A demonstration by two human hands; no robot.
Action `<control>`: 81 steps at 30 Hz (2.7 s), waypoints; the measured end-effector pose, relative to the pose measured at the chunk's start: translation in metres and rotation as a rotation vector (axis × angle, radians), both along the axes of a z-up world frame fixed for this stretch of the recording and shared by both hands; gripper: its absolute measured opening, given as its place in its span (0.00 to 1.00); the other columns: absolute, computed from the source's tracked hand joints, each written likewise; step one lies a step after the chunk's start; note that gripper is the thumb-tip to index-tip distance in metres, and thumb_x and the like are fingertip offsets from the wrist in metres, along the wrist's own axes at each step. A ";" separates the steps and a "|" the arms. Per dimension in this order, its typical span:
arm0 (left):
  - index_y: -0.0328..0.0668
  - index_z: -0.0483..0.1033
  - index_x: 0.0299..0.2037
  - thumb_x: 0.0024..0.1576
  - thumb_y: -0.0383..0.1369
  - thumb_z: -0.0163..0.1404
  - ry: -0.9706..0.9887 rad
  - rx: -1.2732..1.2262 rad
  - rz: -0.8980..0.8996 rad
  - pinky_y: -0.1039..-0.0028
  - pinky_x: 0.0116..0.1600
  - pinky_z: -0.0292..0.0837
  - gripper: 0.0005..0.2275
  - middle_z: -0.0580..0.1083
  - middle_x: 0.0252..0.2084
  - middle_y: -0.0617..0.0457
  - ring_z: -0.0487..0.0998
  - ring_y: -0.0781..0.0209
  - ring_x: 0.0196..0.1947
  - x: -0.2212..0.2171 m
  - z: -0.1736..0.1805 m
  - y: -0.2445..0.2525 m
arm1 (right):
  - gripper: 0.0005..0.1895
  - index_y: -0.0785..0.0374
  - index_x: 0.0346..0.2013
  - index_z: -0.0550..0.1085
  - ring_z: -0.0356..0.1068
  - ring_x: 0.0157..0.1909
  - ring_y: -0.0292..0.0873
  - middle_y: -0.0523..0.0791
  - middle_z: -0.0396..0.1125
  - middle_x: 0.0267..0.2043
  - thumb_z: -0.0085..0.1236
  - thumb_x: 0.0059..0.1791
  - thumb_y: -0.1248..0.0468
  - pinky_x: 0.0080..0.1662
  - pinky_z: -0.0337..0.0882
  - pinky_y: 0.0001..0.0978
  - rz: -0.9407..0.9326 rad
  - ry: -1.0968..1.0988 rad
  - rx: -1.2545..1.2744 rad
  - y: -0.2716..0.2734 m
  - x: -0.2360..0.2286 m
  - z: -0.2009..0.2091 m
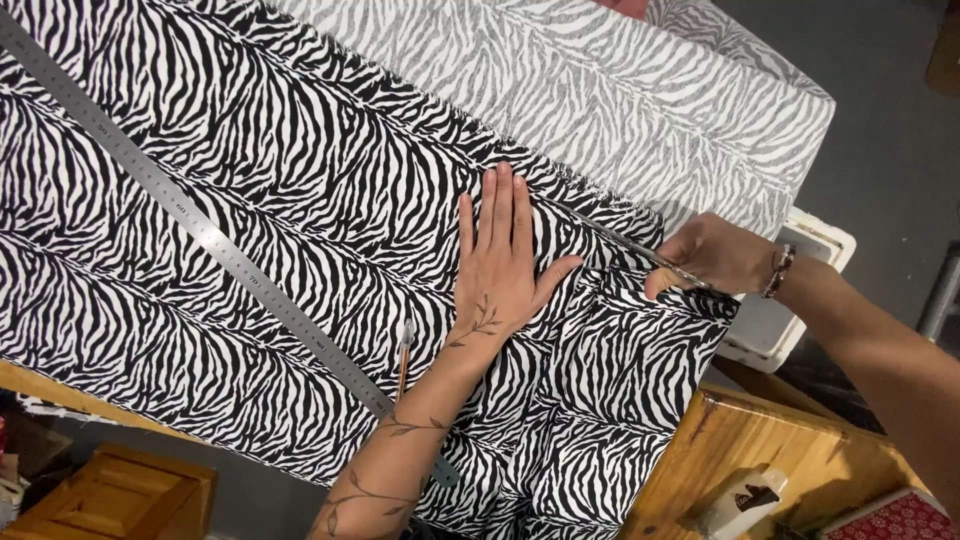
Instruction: The person measures and cuts a piece of zebra-print fabric on a wooden table using a metal ruler and scissors. They mark the fabric with a pencil, align the ruler, and cut along the edge. The person also handles a white storage bin and a small metal case containing sewing supplies.
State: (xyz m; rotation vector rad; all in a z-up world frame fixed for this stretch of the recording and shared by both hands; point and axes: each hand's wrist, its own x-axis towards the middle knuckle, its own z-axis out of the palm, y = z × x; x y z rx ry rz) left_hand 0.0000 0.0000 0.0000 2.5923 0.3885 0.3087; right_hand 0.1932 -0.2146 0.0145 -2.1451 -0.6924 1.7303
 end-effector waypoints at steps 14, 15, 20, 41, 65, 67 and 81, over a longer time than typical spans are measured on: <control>0.28 0.43 0.74 0.61 0.51 0.51 -0.114 -0.205 0.055 0.40 0.75 0.30 0.42 0.43 0.75 0.26 0.41 0.30 0.76 -0.005 0.008 0.006 | 0.21 0.64 0.20 0.83 0.62 0.21 0.42 0.46 0.67 0.12 0.75 0.39 0.48 0.33 0.67 0.37 0.013 -0.019 -0.052 0.031 -0.004 0.003; 0.27 0.44 0.73 0.61 0.51 0.50 -0.083 -0.182 0.063 0.39 0.74 0.27 0.41 0.45 0.74 0.26 0.41 0.30 0.75 -0.006 0.008 0.006 | 0.21 0.62 0.18 0.83 0.63 0.21 0.42 0.46 0.67 0.12 0.76 0.38 0.47 0.34 0.68 0.35 0.010 -0.024 -0.078 0.032 -0.005 0.007; 0.28 0.45 0.73 0.62 0.50 0.48 -0.085 -0.237 0.094 0.38 0.73 0.22 0.39 0.46 0.75 0.29 0.41 0.35 0.76 -0.007 0.006 0.007 | 0.19 0.60 0.20 0.85 0.64 0.22 0.39 0.44 0.69 0.13 0.75 0.38 0.47 0.34 0.69 0.30 0.019 -0.027 -0.071 0.025 -0.004 -0.013; 0.27 0.46 0.72 0.64 0.42 0.47 -0.206 -0.322 0.126 0.42 0.74 0.30 0.34 0.52 0.72 0.28 0.47 0.34 0.74 -0.012 -0.008 0.005 | 0.31 0.63 0.12 0.76 0.61 0.21 0.41 0.43 0.64 0.10 0.70 0.40 0.38 0.37 0.69 0.33 0.161 -0.064 -0.018 0.056 -0.001 -0.007; 0.33 0.51 0.72 0.65 0.47 0.42 0.068 -0.119 0.265 0.44 0.74 0.25 0.31 0.49 0.75 0.34 0.42 0.39 0.76 -0.031 0.004 0.067 | 0.31 0.63 0.19 0.80 0.58 0.17 0.37 0.40 0.62 0.10 0.62 0.43 0.37 0.34 0.68 0.28 0.178 -0.082 -0.009 0.071 0.005 -0.032; 0.33 0.51 0.73 0.66 0.47 0.42 0.045 -0.081 0.255 0.43 0.74 0.26 0.31 0.48 0.75 0.35 0.43 0.38 0.76 -0.032 0.001 0.067 | 0.31 0.63 0.20 0.80 0.58 0.17 0.37 0.40 0.61 0.10 0.62 0.43 0.36 0.34 0.68 0.28 0.176 -0.089 0.010 0.075 0.008 -0.043; 0.38 0.55 0.72 0.66 0.48 0.42 0.004 0.002 0.244 0.42 0.67 0.38 0.29 0.50 0.75 0.37 0.51 0.40 0.71 -0.026 -0.001 0.083 | 0.31 0.63 0.16 0.78 0.58 0.16 0.36 0.39 0.58 0.08 0.61 0.43 0.36 0.31 0.66 0.27 0.239 -0.112 -0.001 0.090 0.001 -0.024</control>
